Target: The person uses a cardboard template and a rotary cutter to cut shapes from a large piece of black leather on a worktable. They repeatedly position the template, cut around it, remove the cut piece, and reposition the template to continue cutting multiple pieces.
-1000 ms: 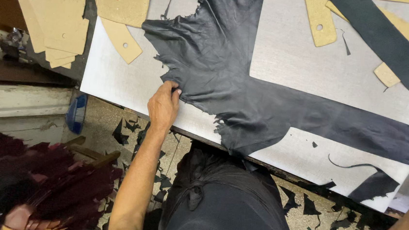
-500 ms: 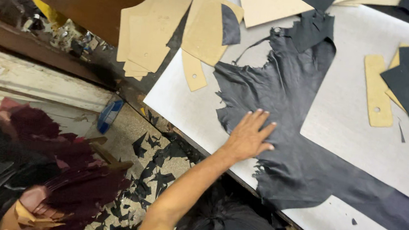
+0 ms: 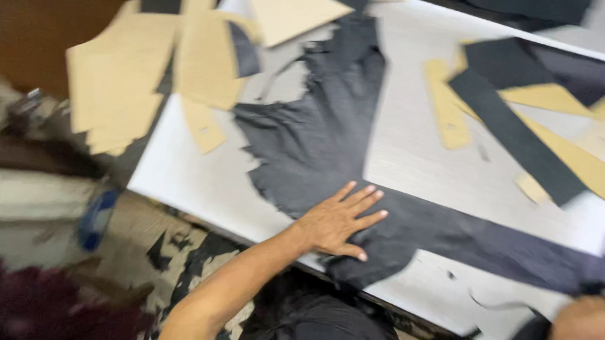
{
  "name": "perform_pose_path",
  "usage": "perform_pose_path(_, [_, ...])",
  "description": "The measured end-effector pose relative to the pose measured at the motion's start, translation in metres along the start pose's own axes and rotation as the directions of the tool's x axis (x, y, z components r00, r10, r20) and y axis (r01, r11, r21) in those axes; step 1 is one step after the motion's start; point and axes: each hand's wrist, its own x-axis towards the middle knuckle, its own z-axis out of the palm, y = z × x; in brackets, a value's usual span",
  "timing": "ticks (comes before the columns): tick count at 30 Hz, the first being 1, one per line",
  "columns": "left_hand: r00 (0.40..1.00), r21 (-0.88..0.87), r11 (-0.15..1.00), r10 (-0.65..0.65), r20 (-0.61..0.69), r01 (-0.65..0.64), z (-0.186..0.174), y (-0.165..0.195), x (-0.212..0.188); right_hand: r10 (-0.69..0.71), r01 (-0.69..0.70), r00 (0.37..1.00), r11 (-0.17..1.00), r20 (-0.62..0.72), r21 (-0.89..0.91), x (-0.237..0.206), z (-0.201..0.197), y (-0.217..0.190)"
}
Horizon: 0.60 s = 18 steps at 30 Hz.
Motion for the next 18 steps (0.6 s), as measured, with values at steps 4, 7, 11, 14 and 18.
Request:
perform_pose_path(4, [0.989, -0.08, 0.987, 0.14, 0.045, -0.136, 0.018, 0.027, 0.05, 0.087, -0.089, 0.993, 0.996, -0.08, -0.019, 0.006, -0.008, 0.018])
perform_pose_path(7, [0.971, -0.071, 0.972, 0.229, 0.066, -0.225, 0.028, 0.056, 0.089, 0.145, -0.147, 0.982, 0.989, -0.121, -0.006, 0.005, -0.013, 0.017])
perform_pose_path(11, [0.941, -0.039, 0.943, 0.332, 0.062, -0.33, 0.04, 0.097, 0.136, 0.239, -0.207, 0.954, 0.962, -0.182, 0.179, 0.008, -0.024, 0.014])
perform_pose_path(14, [0.933, -0.074, 0.933, 0.356, 0.049, -0.352, 0.049, 0.112, 0.151, 0.267, -0.237, 0.958, 0.943, -0.107, 0.234, 0.013, -0.025, 0.007])
perform_pose_path(18, [0.935, -0.152, 0.929, 0.349, 0.064, -0.337, 0.054, 0.112, 0.154, -0.164, 0.167, 0.986, 0.934, -0.037, 0.315, 0.051, 0.003, -0.031])
